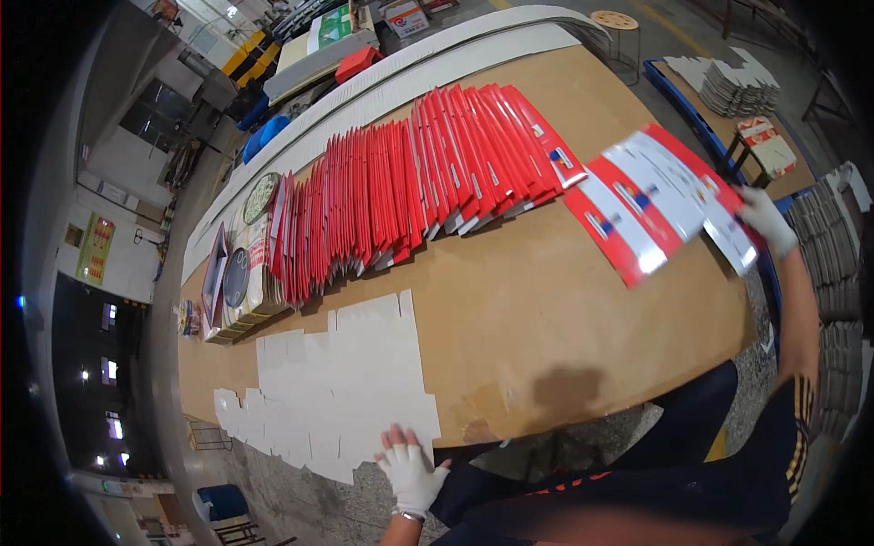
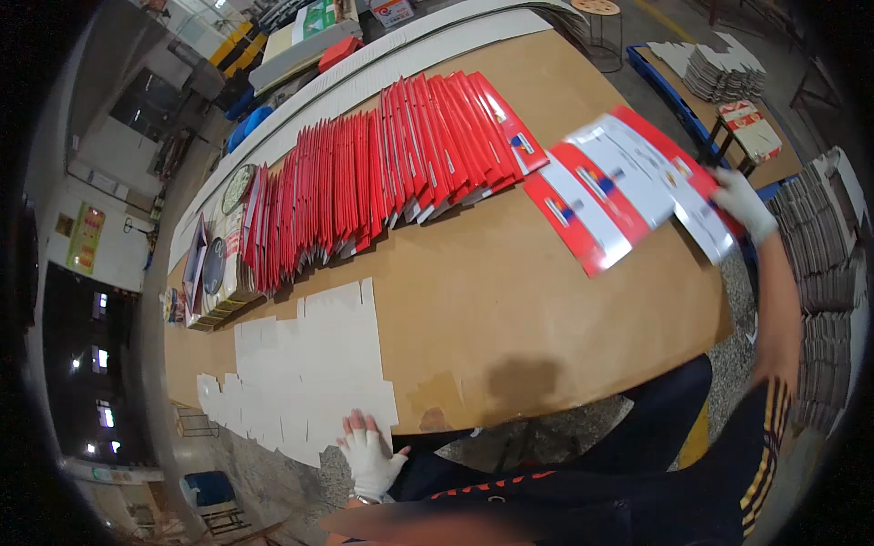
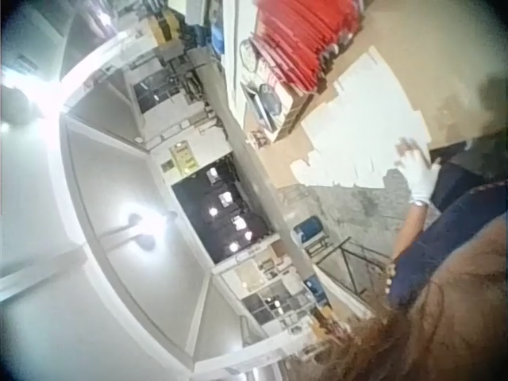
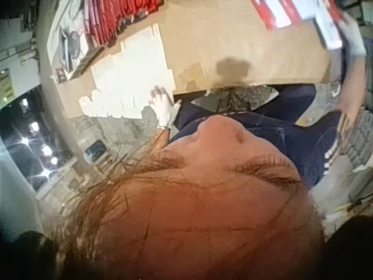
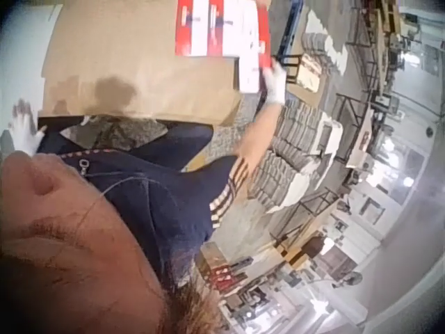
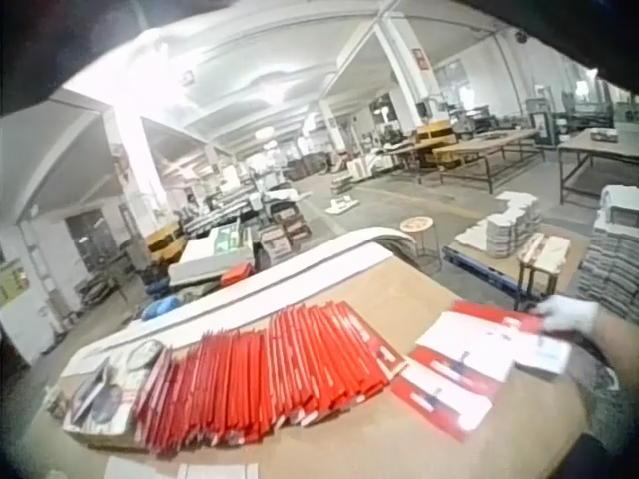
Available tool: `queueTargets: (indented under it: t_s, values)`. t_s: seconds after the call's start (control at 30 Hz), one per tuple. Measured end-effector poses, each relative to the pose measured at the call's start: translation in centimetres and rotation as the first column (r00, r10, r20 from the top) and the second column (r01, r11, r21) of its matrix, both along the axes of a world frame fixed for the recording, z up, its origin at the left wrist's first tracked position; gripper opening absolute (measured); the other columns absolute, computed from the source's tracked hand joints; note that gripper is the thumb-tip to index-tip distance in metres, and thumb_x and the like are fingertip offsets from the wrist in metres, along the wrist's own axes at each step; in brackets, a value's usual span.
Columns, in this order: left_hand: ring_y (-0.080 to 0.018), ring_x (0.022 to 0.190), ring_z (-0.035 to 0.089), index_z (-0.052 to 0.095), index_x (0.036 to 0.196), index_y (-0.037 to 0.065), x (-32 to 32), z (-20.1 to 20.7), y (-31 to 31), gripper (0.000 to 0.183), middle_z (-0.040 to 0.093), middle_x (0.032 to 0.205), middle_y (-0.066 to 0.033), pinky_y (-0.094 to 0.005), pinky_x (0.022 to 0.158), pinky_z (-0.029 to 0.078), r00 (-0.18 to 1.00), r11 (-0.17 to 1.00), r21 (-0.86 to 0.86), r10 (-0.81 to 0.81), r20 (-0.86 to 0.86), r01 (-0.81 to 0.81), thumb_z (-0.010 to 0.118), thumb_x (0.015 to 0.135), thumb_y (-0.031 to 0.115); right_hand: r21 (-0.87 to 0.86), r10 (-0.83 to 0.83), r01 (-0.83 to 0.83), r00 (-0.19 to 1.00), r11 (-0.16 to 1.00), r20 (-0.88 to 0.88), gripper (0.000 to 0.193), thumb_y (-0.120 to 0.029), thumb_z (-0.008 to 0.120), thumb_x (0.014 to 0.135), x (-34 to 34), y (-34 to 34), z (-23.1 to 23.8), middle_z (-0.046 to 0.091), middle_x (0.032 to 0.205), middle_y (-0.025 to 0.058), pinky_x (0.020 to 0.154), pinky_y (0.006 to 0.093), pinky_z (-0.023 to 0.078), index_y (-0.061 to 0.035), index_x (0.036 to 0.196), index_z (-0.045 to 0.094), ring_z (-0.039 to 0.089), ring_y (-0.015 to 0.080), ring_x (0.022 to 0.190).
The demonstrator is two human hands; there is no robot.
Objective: Folding and putting together flat cardboard cutouts to assemble product boxes.
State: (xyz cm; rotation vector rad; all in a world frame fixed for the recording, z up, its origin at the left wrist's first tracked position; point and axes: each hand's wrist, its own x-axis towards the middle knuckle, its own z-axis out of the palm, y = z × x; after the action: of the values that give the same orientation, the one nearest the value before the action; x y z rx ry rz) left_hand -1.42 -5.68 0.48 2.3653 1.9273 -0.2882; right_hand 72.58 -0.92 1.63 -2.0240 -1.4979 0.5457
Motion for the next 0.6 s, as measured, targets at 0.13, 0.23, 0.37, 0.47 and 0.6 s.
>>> queueTargets:
  t_s: [0.13,0.23,0.37,0.47,0.6]
  values:
    - [-0.0429,0.138,0.020,0.030,0.141,0.000,-3.1,-2.7,-1.4,0.095,0.023,0.150,-0.0232,-0.0574,0.105,0.025,0.980,0.987,-0.029,0.162,0.115,-0.159,0.078,0.063,0.027,-0.050,-0.136,0.142,0.985,0.989,0.108,0.034,-0.009,0.059,0.074,-6.2,19.9,-2.7,0.069,0.086,0.0173,0.071,0.0346,0.051,0.0025,0.106,0.066,0.066,0.0217,0.076]
    - [-0.0406,0.130,0.038,0.046,0.131,-0.001,-2.7,-2.5,-1.4,0.066,0.041,0.139,-0.0227,-0.0492,0.103,0.035,0.962,0.990,0.090,0.085,0.260,-0.112,0.067,0.069,0.007,0.190,-0.064,0.073,0.996,0.979,-0.054,0.021,-0.010,0.059,0.076,-12.1,27.9,-6.1,0.067,0.083,0.0188,0.072,0.0391,0.051,-0.0001,0.094,0.066,0.066,0.0296,0.077]
    - [-0.0359,0.103,0.059,0.062,0.110,0.000,-2.1,1.5,-1.2,0.044,0.064,0.107,-0.0162,-0.0459,0.093,0.043,0.910,0.908,0.384,-0.005,0.414,-0.170,0.058,0.067,-0.003,0.283,-0.231,0.100,0.846,0.954,0.480,0.028,-0.017,0.060,0.080,-20.8,29.1,-4.3,0.063,0.101,0.0213,0.083,0.0435,0.049,-0.0027,0.103,0.063,0.059,0.0383,0.096]
    - [-0.0325,0.081,0.061,0.063,0.098,0.003,-1.0,4.4,-1.1,0.030,0.063,0.090,-0.0138,-0.0419,0.069,0.048,0.909,0.840,0.541,-0.255,0.329,0.040,0.060,0.069,-0.001,0.535,0.373,-0.409,0.910,0.739,0.181,0.046,-0.016,0.067,0.074,-34.2,19.5,2.3,0.057,0.107,0.0184,0.088,0.0452,0.044,-0.0013,0.116,0.055,0.053,0.0381,0.097]
    - [-0.0267,0.077,0.065,0.065,0.091,0.005,2.8,3.4,-1.9,0.018,0.066,0.086,-0.0080,-0.0345,0.065,0.052,0.746,0.799,0.586,-0.473,0.469,0.138,0.070,0.074,0.006,0.218,0.863,-0.970,0.202,0.111,0.463,0.053,-0.025,0.075,0.061,-47.9,4.1,7.2,0.059,0.104,0.0070,0.097,0.0458,0.039,-0.0119,0.110,0.061,0.055,0.0280,0.101]
